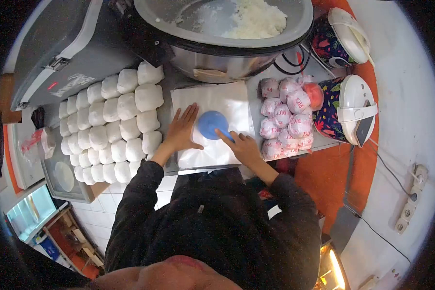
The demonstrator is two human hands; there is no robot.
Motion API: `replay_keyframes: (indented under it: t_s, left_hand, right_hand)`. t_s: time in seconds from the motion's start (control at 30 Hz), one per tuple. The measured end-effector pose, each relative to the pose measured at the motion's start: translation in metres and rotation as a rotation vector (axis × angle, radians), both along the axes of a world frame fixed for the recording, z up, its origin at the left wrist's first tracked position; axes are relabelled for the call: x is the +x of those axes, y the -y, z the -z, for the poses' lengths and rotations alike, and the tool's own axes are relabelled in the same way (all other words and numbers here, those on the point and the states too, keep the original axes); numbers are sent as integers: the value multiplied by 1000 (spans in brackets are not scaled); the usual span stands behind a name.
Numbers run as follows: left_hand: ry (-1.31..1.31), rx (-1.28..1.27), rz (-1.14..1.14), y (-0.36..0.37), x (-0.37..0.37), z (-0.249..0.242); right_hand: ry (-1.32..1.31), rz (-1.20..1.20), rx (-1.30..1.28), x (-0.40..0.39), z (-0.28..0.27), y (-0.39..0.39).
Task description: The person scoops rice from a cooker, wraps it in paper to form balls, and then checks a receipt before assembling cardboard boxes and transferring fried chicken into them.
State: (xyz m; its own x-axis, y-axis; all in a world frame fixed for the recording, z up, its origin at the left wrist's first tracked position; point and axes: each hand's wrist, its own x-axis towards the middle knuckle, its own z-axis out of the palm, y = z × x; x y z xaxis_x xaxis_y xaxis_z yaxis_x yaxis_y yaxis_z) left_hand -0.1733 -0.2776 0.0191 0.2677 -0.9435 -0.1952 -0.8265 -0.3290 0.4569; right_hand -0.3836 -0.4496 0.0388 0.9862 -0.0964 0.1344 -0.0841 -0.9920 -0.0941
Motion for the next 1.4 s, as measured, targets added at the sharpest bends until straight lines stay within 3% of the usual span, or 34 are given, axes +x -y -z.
replay_keyframes:
  t_s: [0.13, 0.27, 0.37, 0.43, 0.5, 0.6, 0.63, 0.7, 0.73, 0.8, 0.87, 0.93, 1.0, 1.03, 1.1, 1.23, 1.3, 1.4]
  left_hand:
    - [28, -78, 3, 2, -1, 5]
    - [-10, -69, 2, -4, 2, 0]
    - [-223, -212, -108, -11, 11, -11]
    - [-366, -286, -183, -20, 13, -27]
    - [-567, -337, -328, -22, 13, -48]
    - [-604, -426, -463, -16, -6, -72]
    - [-601, -426, -465, -16, -11, -70]
    - [-723, -382, -478, -17, -17, -64]
    - [-719, -382, -477, -16, -18, -65]
    - [-623, -481, -513, -16, -25, -65]
    - [-664, -504, -546, -23, -22, -51]
    - [-677, -427, -622, -26, -20, -55]
    - [-668, -402, -640, -27, -12, -50]
    - [-657, -371, -644, -26, -11, -47]
    - [-636, -385, -629, -16, -4, -47]
    - [-559, -409, -543, 20, 9, -55]
    - [-547, -410, -482, 40, 15, -56]
    - [-456, -422, -344, 67, 23, -51]
  right_hand:
    - [-5, -94, -5, 12, -12, 13]
    - [-190, -90, 69, 11, -53, 23]
    - [555, -33, 142, 23, -134, 50]
    - [824, 127, 226, 53, -208, 68]
    - [833, 195, 235, 92, -257, 94]
    - [741, 77, 237, 154, -302, 115]
    - [743, 76, 239, 166, -298, 130]
    - [589, -73, -106, 187, -289, 149]
    - [593, -72, -106, 184, -284, 146]
    - [885, -242, -150, 162, -272, 123]
    - [674, -89, 250, 123, -230, 88]
    - [482, 86, 441, 94, -160, 74]
    - [211, 465, 830, 87, -88, 79]
    - [204, 462, 834, 83, -47, 86]
    - [343, 351, 473, 82, 17, 104]
    - [378, 447, 489, 91, 40, 103]
    - [394, 518, 749, 89, 32, 104]
    - [341, 441, 649, 81, 32, 110]
